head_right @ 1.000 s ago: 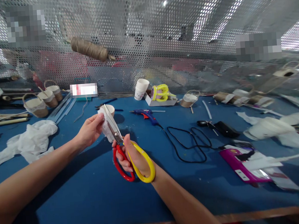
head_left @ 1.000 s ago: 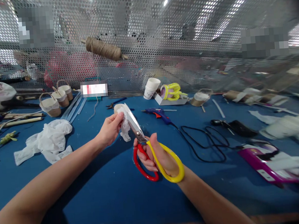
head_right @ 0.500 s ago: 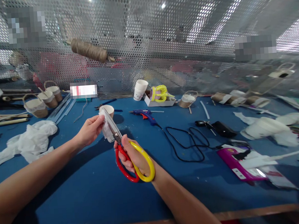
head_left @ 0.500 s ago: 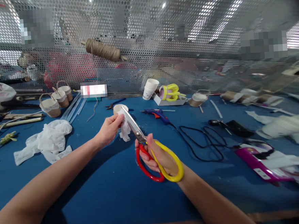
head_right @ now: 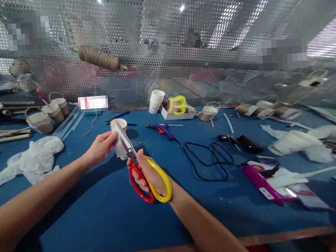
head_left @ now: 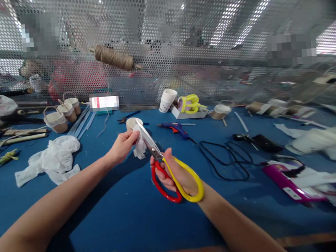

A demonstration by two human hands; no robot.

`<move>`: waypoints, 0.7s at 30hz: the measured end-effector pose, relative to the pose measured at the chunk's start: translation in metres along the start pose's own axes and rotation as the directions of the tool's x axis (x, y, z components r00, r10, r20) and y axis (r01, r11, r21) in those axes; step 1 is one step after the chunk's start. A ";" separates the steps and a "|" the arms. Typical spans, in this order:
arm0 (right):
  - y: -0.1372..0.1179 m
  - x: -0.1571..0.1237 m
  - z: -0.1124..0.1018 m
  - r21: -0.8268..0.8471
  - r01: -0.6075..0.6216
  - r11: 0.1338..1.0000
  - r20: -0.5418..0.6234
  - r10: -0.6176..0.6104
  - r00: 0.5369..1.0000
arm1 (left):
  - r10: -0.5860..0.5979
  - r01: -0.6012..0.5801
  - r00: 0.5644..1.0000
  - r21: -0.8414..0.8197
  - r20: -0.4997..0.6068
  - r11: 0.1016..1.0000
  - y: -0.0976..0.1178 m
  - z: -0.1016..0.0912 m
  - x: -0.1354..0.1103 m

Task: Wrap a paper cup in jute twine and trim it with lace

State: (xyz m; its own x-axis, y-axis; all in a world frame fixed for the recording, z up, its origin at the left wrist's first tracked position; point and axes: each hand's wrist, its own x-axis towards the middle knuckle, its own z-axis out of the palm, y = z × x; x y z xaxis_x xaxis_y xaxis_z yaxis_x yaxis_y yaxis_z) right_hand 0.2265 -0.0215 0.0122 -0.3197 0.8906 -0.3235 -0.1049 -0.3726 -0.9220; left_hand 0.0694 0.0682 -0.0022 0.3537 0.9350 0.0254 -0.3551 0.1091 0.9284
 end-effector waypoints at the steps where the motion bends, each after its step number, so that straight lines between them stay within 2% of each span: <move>1: 0.000 0.000 0.000 -0.009 -0.001 1.000 -0.004 0.001 1.000 | 0.008 -0.008 1.000 0.011 0.002 1.000 0.000 0.000 0.000; 4: -0.003 -0.003 0.001 -0.035 0.017 0.999 -0.019 -0.018 1.000 | 0.021 -0.021 1.000 0.032 0.011 0.999 0.001 0.001 0.000; 6: -0.009 -0.007 0.000 -0.094 0.047 0.994 -0.074 -0.054 0.996 | 0.020 -0.021 1.000 0.046 0.013 0.999 0.004 0.000 0.000; 8: -0.019 -0.011 -0.002 -0.259 0.060 0.964 -0.200 -0.115 0.973 | 0.022 -0.022 1.000 0.061 0.008 0.998 0.009 -0.001 0.000; 9: -0.025 -0.013 -0.004 -0.386 0.039 0.922 -0.278 -0.157 0.948 | 0.023 -0.023 1.000 0.068 0.003 0.997 0.011 -0.001 0.000; 10: -0.030 -0.015 -0.007 -0.528 -0.014 0.849 -0.344 -0.198 0.918 | 0.023 -0.022 1.000 0.074 -0.003 0.997 0.014 -0.002 0.000; 11: -0.035 -0.017 -0.011 -0.667 -0.096 0.738 -0.393 -0.240 0.888 | 0.021 -0.020 1.000 0.080 -0.009 0.997 0.017 -0.002 0.000; 12: -0.038 -0.018 -0.015 -0.783 -0.198 0.590 -0.427 -0.279 0.860 | 0.017 -0.016 1.000 0.086 -0.014 0.996 0.020 -0.002 0.000; 14: -0.039 -0.020 -0.024 -0.882 -0.374 0.286 -0.455 -0.308 0.836 | 0.006 -0.004 1.000 0.098 -0.020 0.995 0.024 -0.001 -0.001; 15: -0.037 -0.021 -0.028 -0.889 -0.422 0.177 -0.457 -0.303 0.836 | -0.001 0.003 1.000 0.103 -0.021 0.995 0.026 -0.001 -0.002; 17: -0.030 -0.024 -0.036 -0.887 -0.456 0.068 -0.456 -0.273 0.847 | -0.013 0.016 1.000 0.113 -0.020 0.993 0.029 0.001 -0.003; 21: -0.020 -0.028 -0.047 -0.876 -0.481 -0.040 -0.457 -0.253 0.853 | -0.005 0.009 0.999 0.122 -0.032 0.992 0.038 0.001 -0.007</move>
State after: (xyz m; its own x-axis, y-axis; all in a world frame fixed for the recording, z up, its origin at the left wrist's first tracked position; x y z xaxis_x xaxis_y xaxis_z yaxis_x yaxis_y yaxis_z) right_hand 0.2820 -0.0270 0.0294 0.1840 0.9730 -0.1397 0.9827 -0.1849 0.0061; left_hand 0.0546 0.0653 0.0338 0.3274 0.9449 0.0085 -0.2436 0.0758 0.9669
